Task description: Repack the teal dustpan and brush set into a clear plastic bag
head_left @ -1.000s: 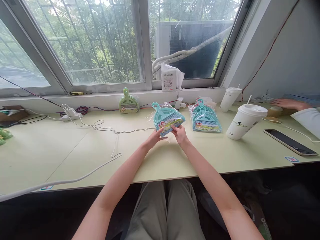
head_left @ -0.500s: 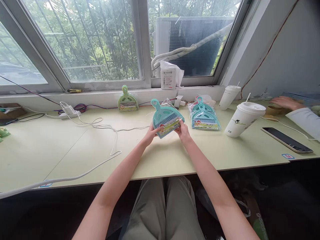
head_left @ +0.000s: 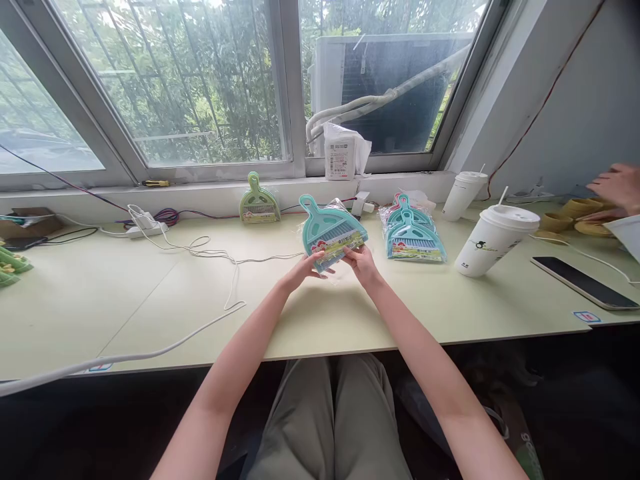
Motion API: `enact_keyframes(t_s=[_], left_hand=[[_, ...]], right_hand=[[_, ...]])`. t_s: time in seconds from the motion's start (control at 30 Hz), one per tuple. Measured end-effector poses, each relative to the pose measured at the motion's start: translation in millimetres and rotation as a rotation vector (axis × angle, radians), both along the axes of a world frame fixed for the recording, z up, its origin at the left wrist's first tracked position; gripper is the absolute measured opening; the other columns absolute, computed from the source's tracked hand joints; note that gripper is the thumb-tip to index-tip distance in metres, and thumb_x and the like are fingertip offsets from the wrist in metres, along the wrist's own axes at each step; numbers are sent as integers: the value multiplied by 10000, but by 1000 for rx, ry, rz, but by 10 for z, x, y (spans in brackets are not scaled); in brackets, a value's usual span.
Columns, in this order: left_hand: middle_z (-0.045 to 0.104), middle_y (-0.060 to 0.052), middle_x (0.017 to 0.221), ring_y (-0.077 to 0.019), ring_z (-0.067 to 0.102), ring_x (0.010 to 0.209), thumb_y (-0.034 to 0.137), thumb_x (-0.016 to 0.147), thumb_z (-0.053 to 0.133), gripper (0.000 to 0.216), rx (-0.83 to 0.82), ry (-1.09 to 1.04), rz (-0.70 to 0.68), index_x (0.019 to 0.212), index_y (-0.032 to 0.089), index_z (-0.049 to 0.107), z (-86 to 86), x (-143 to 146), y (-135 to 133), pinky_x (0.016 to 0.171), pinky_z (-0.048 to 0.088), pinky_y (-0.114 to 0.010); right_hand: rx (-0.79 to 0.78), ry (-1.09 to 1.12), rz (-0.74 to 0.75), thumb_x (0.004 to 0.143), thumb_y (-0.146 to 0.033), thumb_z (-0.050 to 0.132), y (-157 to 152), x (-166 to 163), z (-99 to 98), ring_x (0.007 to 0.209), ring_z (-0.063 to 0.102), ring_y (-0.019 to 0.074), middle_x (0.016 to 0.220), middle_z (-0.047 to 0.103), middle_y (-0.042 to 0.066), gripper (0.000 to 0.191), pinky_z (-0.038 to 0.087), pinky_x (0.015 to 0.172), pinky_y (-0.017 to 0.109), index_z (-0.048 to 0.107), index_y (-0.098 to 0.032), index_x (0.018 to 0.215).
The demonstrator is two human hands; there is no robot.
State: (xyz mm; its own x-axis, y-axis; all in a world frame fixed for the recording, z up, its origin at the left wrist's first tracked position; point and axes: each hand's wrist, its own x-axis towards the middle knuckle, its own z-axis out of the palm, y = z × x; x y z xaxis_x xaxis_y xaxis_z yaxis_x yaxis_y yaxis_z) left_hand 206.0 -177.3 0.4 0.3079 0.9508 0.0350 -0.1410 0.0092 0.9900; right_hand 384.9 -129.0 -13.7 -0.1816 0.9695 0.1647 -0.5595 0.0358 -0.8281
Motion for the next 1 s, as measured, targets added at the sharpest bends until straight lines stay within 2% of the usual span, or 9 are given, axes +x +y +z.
enact_keyframes(t_s=[0.03, 0.1, 0.23, 0.4, 0.6, 0.7, 0.9, 1.0], left_hand=[[613, -143, 1275, -308, 664, 984, 564, 834, 551, 589, -21, -26, -72, 1320, 230, 528, 12, 15, -7, 797, 528, -438], [573, -115, 1341, -315, 619, 1103, 580, 855, 513, 563, -32, -113, -99, 1319, 262, 531, 24, 33, 2, 854, 515, -454], [572, -75, 1351, -278, 521, 1246, 519, 858, 558, 486, 65, -204, 55, 1260, 248, 576, -3, -1, 59, 976, 458, -410], [610, -78, 1279, -267, 579, 1147, 452, 804, 651, 533, 67, -163, 152, 1283, 248, 538, -52, -32, 73, 894, 509, -406], [585, -74, 1290, -256, 591, 1107, 399, 786, 659, 554, 95, -117, 137, 1301, 278, 495, -33, 7, 32, 832, 543, -404], [581, -87, 1275, -254, 591, 1093, 360, 761, 669, 557, 106, -93, 143, 1278, 252, 493, -35, 5, 28, 833, 547, -415], [606, -81, 1207, -224, 617, 1021, 292, 727, 654, 552, 53, -62, 233, 1237, 224, 454, -93, -14, 79, 781, 570, -379], [601, -68, 1216, -218, 638, 995, 298, 725, 645, 568, 30, -61, 224, 1246, 236, 428, -93, -9, 83, 786, 575, -406]], right_hand=[[10, 17, -20, 612, -226, 825, -12, -1, 9, 960, 679, 210, 972, 719, 20, 423, 588, 859, 360, 605, -218, 973], [30, 42, -42, 616, -228, 818, -32, 0, 34, 1013, 666, 220, 989, 715, 21, 436, 579, 886, 375, 599, -225, 993], [12, 24, -33, 631, -220, 798, -43, 2, 68, 1051, 655, 225, 1021, 709, 23, 440, 570, 912, 382, 588, -237, 1018], [-77, -8, 3, 616, -163, 780, -11, 26, 73, 922, 694, 221, 918, 719, 16, 376, 594, 859, 381, 583, -221, 931], [-91, -4, -2, 651, -135, 730, 19, 61, 75, 883, 704, 199, 925, 722, 6, 317, 600, 850, 365, 573, -220, 913], [-106, -9, -10, 663, -128, 712, 29, 54, 59, 837, 707, 187, 911, 725, 3, 303, 609, 819, 352, 577, -216, 920], [-158, -77, -36, 685, -111, 683, 36, 40, 40, 722, 691, 144, 878, 714, -5, 286, 624, 721, 295, 580, -206, 934], [-166, -90, -29, 698, -95, 671, 35, 46, 49, 722, 692, 140, 898, 713, -1, 273, 624, 702, 287, 582, -199, 934]])
